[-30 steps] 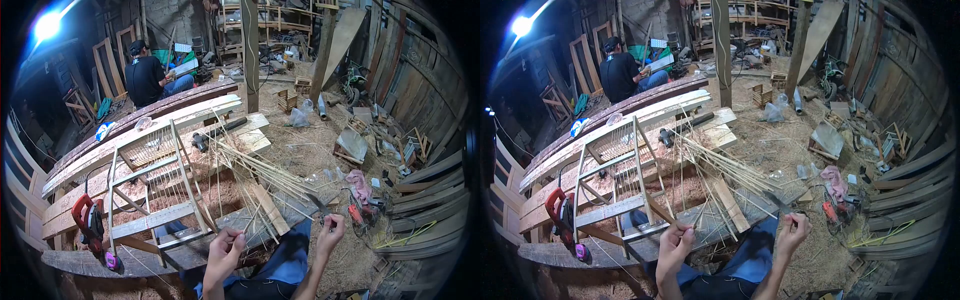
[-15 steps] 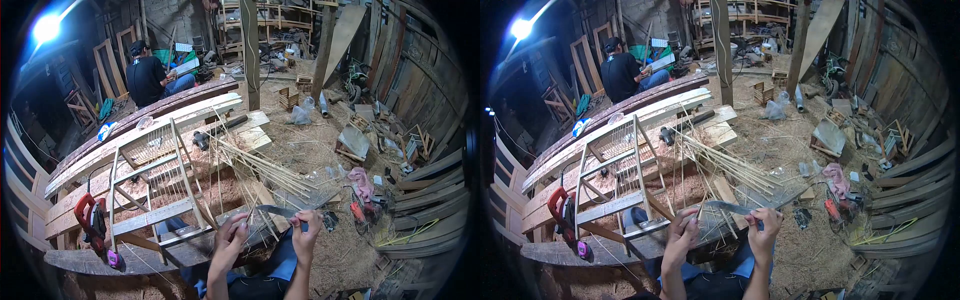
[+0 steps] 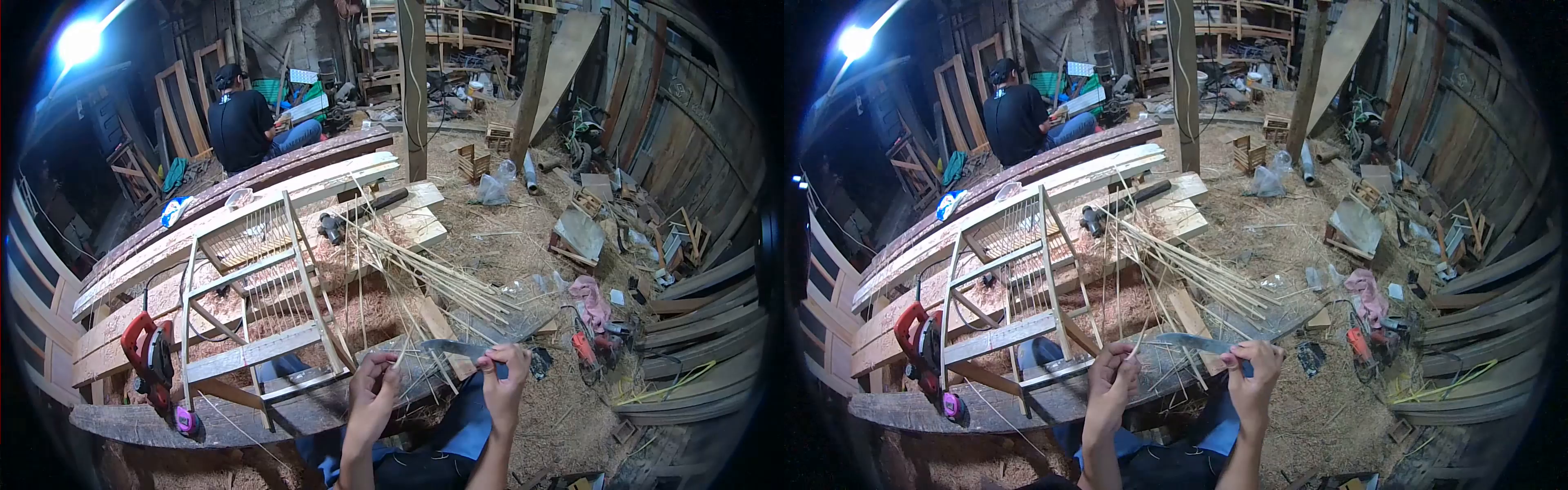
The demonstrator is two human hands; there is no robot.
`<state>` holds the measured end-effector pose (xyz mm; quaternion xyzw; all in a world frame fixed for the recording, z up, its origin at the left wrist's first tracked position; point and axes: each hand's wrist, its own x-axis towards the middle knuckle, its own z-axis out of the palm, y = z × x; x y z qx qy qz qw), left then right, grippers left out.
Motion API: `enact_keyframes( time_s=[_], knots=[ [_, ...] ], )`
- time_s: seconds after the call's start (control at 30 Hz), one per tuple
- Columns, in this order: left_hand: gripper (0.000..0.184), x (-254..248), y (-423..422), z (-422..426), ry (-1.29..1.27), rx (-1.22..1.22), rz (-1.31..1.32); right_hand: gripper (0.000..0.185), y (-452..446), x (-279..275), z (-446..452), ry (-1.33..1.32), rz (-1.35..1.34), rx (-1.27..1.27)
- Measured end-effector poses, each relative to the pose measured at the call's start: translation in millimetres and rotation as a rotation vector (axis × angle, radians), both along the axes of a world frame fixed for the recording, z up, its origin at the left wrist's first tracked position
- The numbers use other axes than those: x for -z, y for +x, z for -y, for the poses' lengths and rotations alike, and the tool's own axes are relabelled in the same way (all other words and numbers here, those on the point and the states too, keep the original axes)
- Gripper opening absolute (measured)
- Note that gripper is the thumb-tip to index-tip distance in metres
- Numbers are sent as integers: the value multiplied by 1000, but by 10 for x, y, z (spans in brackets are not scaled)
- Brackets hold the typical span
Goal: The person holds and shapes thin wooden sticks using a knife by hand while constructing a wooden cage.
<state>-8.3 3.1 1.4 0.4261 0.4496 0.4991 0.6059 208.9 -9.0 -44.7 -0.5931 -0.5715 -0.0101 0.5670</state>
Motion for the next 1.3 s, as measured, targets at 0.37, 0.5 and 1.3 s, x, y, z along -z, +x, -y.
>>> enact_keyframes(
  time_s=[0.37,0.5,1.3],
  knots=[
    [16,30,33,-22,48,-20,36,21,-80,-116,5,-35,81,-101],
    [14,16,45,-9,37,17,7,21,-114,-132,3,-28,83,-103],
    [27,-14,166,85,206,186,-286,21,-392,-191,-12,39,120,-100]
  ],
)
